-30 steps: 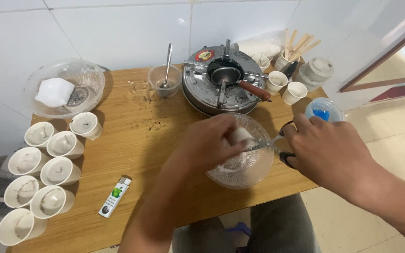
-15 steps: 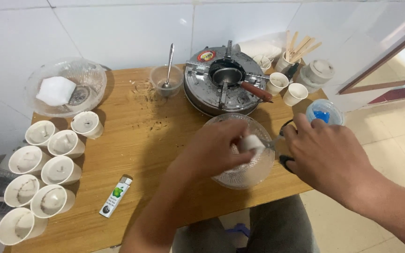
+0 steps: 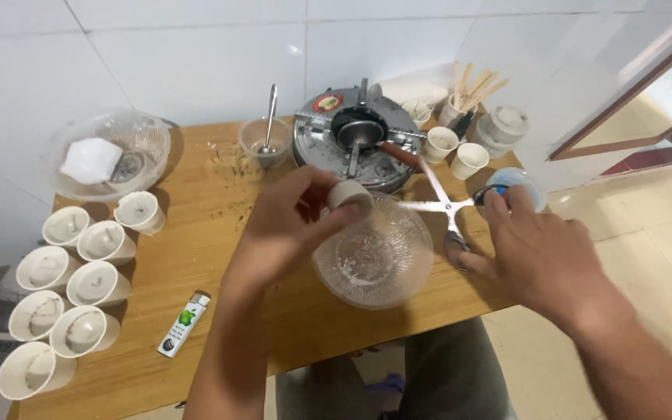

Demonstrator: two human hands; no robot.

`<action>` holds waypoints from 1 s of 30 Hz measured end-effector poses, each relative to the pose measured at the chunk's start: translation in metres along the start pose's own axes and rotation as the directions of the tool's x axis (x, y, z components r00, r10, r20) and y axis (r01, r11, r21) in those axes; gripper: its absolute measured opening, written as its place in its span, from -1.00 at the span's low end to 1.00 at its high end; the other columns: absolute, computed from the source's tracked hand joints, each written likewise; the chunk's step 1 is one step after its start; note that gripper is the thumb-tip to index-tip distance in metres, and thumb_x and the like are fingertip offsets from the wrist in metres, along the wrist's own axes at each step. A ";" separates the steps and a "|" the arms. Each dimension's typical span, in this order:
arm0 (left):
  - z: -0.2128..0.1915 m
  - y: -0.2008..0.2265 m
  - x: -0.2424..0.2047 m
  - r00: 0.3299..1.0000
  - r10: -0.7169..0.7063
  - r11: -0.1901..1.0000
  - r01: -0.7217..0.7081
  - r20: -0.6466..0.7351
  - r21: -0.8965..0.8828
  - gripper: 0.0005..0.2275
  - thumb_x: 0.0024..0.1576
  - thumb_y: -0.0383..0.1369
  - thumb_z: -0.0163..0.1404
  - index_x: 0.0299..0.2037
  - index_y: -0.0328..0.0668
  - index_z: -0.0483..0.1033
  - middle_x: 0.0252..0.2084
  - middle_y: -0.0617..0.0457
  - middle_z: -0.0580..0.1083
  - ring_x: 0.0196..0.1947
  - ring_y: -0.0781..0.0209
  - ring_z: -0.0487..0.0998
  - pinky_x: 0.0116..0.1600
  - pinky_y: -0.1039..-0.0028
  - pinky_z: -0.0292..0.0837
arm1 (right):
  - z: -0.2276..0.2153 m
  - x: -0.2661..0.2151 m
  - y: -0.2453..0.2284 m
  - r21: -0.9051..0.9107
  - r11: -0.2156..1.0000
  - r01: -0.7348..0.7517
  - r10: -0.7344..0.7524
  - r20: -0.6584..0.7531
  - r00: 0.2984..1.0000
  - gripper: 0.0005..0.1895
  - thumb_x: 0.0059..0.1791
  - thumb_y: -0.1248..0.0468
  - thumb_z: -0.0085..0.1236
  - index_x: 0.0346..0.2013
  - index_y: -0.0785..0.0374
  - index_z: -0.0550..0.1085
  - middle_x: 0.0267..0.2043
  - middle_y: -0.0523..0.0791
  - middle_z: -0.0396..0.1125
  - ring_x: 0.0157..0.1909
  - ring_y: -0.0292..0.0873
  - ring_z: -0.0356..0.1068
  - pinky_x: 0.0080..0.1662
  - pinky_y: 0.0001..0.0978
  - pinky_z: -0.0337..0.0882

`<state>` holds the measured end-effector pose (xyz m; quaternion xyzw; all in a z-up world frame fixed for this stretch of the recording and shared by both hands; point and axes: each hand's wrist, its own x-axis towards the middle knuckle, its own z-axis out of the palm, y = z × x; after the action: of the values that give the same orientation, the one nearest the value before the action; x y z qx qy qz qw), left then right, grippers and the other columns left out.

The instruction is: Trimming the edges of small white paper cups with scissors to prepare them for use as candle molds.

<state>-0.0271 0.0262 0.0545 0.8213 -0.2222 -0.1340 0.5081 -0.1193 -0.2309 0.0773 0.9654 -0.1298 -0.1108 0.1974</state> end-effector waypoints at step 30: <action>0.111 0.039 -0.026 0.947 -0.130 0.358 -0.231 -0.293 -0.905 -0.68 0.21 -0.42 0.03 0.11 -0.49 0.35 0.06 -0.36 0.44 0.10 -0.25 0.59 0.30 0.02 0.45 | 0.032 -0.024 0.007 0.647 0.726 0.234 0.013 -0.352 0.936 -0.62 0.08 -0.02 -0.01 0.20 -0.19 0.30 -0.66 -0.04 0.44 -0.54 0.08 0.54 -0.34 -0.17 0.45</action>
<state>-0.1078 -0.0620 0.0398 0.3910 -0.0486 -0.0872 0.9150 -0.1516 -0.2413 0.0548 0.9805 -0.0673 0.0972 -0.1570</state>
